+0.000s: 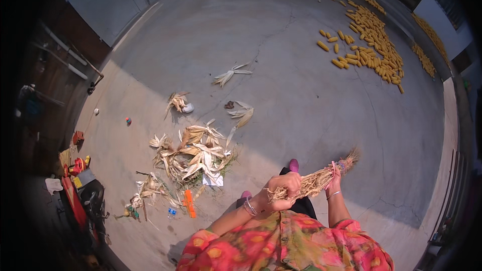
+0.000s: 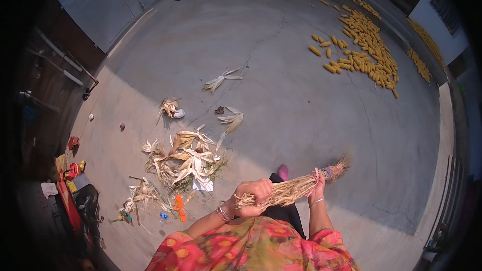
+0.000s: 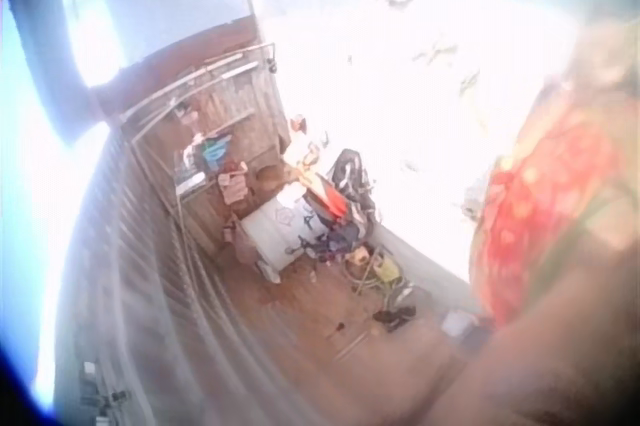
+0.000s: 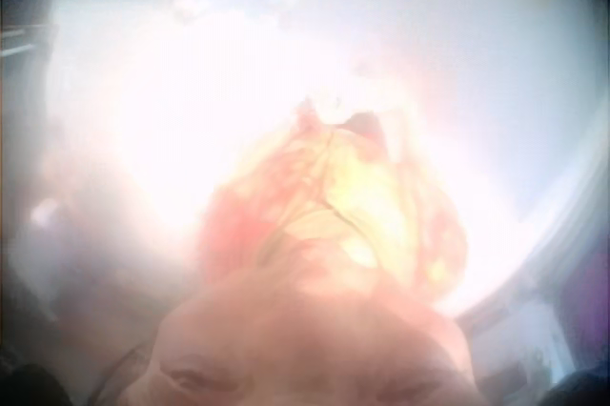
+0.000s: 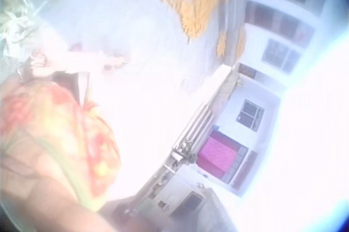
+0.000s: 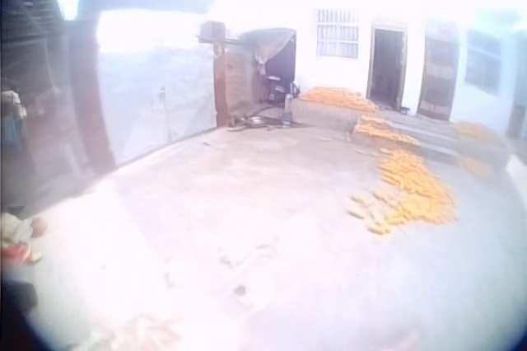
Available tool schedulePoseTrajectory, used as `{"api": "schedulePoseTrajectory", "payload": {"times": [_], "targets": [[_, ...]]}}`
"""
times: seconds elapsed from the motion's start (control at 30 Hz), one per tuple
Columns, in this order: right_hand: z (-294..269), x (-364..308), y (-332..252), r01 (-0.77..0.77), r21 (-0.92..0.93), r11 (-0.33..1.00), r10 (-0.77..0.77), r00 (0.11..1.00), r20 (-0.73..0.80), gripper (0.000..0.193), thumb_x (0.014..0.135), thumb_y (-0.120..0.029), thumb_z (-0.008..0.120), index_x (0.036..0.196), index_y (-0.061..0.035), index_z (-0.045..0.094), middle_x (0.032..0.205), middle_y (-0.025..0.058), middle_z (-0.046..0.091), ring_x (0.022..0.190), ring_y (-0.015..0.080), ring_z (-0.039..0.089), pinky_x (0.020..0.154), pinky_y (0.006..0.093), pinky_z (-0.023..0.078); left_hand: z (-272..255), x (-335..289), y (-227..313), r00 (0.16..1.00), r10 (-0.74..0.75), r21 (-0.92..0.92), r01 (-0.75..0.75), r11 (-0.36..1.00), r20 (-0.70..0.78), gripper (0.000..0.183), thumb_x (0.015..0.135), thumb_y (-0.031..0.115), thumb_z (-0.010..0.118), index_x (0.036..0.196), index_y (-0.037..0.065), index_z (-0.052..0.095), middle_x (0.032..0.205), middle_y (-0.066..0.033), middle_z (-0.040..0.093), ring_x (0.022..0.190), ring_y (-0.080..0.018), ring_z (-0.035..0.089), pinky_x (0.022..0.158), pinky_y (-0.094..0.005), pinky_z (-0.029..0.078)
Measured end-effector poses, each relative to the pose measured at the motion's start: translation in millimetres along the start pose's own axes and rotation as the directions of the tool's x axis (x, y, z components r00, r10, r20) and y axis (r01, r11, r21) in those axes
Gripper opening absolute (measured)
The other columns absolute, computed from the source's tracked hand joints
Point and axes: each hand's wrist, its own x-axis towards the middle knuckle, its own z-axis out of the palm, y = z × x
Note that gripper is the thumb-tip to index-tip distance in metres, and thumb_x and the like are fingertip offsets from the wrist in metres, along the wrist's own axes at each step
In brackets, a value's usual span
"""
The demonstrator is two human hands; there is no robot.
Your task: The person sweeps debris, such as corn husks and a plastic bottle, into a pile using a broom made of dried stalks in a courtyard containing piles of corn kernels.
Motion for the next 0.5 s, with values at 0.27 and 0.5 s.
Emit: {"api": "schedulePoseTrajectory", "payload": {"times": [0.27, 0.5], "targets": [[28, 147, -64, -0.265, -0.049, 0.963, 0.269, 0.957, 0.112, 0.038, 0.084, -0.043, 0.044, 0.108, -0.0208, 0.063, 0.085, 0.0103, 0.06, 0.079, 0.03, 0.058, 0.07, 0.0498, 0.052, 14, 109, -63, 0.97, -0.068, 0.072, 0.087, 0.994, -0.233, 0.023, 0.061, -0.009, 0.06, 0.064, 0.007, 0.043, 0.066, -0.0034, 0.051, 0.064, -0.0195, 0.049, 0.075, -0.0359, 0.04], [220, 126, 28, -0.5, -0.416, 0.759, 0.626, 0.737, 0.255, 0.04, 0.087, -0.043, 0.044, 0.086, -0.006, 0.058, 0.067, 0.0121, 0.061, 0.06, 0.0283, 0.062, 0.059, 0.0419, 0.054, 23, 104, 5, 0.649, 0.361, 0.574, 0.143, 0.807, -0.669, 0.03, 0.058, -0.003, 0.064, 0.064, 0.012, 0.039, 0.062, 0.0002, 0.045, 0.058, -0.0151, 0.048, 0.08, -0.0345, 0.041]]}}
